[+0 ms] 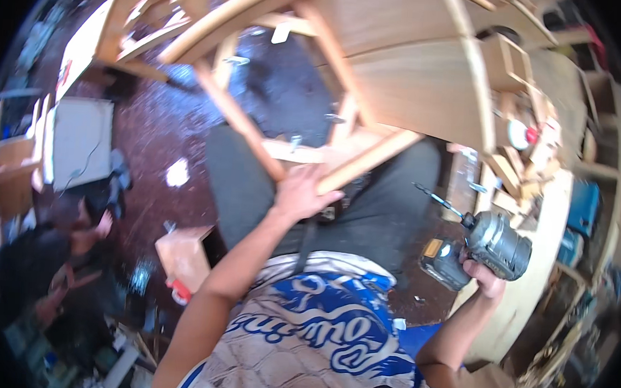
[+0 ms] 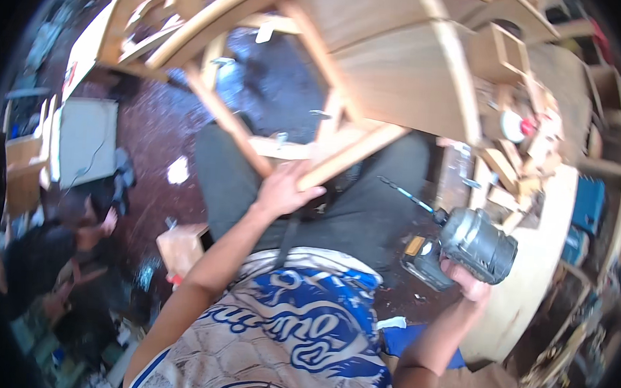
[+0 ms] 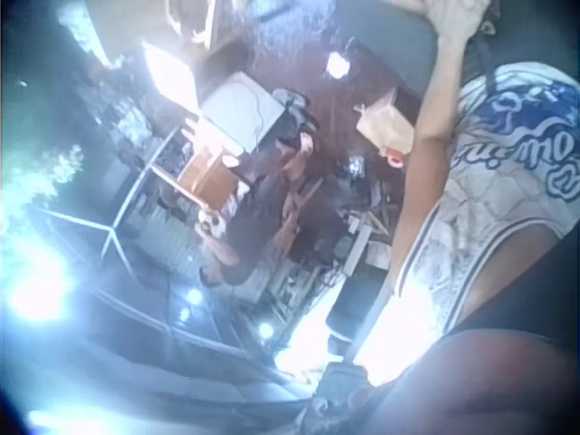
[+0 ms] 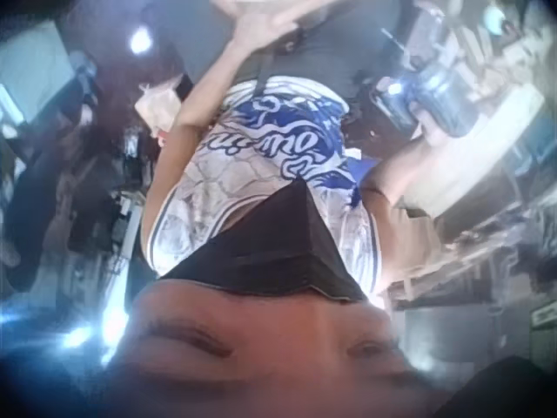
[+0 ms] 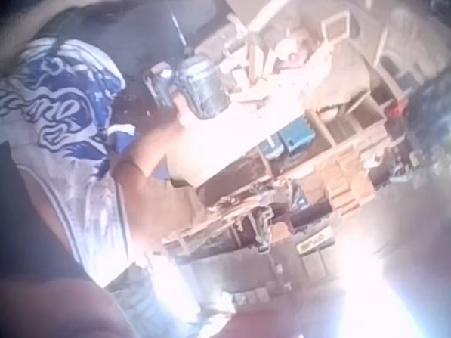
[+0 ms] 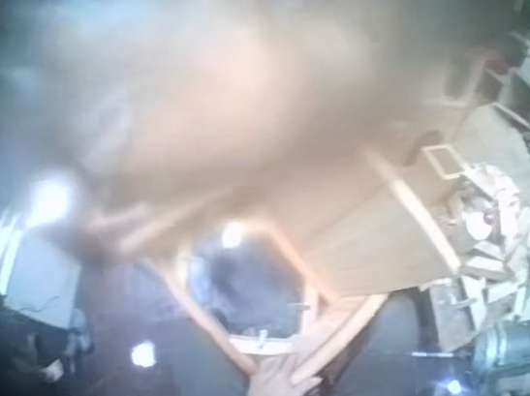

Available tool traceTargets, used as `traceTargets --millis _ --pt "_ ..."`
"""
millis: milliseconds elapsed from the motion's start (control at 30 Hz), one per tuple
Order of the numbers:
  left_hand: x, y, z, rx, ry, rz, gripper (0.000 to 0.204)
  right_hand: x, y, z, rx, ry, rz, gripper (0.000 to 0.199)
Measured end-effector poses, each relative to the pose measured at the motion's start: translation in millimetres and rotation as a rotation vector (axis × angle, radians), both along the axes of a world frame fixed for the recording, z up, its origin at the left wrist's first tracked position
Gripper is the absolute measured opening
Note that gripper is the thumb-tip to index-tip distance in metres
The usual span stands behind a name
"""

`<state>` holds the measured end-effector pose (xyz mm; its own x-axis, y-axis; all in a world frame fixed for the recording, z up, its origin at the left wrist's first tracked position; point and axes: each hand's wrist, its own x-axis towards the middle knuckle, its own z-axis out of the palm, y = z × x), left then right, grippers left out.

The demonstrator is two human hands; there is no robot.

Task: The person assembles wooden chairs by securing joints with a drill and a hammer, moving wooden chairs, drilling a hole into a wooden block, applying glue to the block from a bottle, and fitting the block onto a chair frame.

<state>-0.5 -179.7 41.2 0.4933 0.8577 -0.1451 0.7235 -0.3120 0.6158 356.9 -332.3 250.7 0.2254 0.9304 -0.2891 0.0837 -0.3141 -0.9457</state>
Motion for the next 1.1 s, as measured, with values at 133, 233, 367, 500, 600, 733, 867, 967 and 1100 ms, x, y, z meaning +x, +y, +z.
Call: traceTargets --millis 133,233,367,500,600,733,867,967,1100 --pt "-12 12 10 -0.015 0.08 -0.031 0.075 26 -70 -23 0.126 0.071 -0.573 0.051" --pt "-9 20 14 -0.02 0.123 -0.05 0.073 63 -106 -72 0.207 0.007 -0.918 0.043" --pt "-7 25 16 -0.022 0.167 -0.063 0.071 97 -86 -139 0.355 -0.279 -1.234 0.024" --pt "-11 26 27 0.013 0.24 -0.03 0.066 148 -53 -189 0.228 -0.613 -1.382 0.026" --pt "-17 26 25 0.083 0.21 -0.024 0.063 197 -38 -215 0.387 -0.733 -1.519 0.035" --pt "-14 40 25 0.133 0.212 -0.074 0.06 194 -24 -212 0.496 -0.753 -1.624 0.031" --pt "-28 54 28 0.141 0.213 -0.027 0.056 187 -4 -212 0.367 -0.661 -1.66 0.032" --pt "-37 66 32 0.079 0.229 -0.027 0.056 154 1 -202 0.323 -0.681 -1.54 0.047" --pt "-45 83 32 0.082 0.191 -0.026 0.052 75 -26 -199 0.337 -1.054 -1.502 0.049"
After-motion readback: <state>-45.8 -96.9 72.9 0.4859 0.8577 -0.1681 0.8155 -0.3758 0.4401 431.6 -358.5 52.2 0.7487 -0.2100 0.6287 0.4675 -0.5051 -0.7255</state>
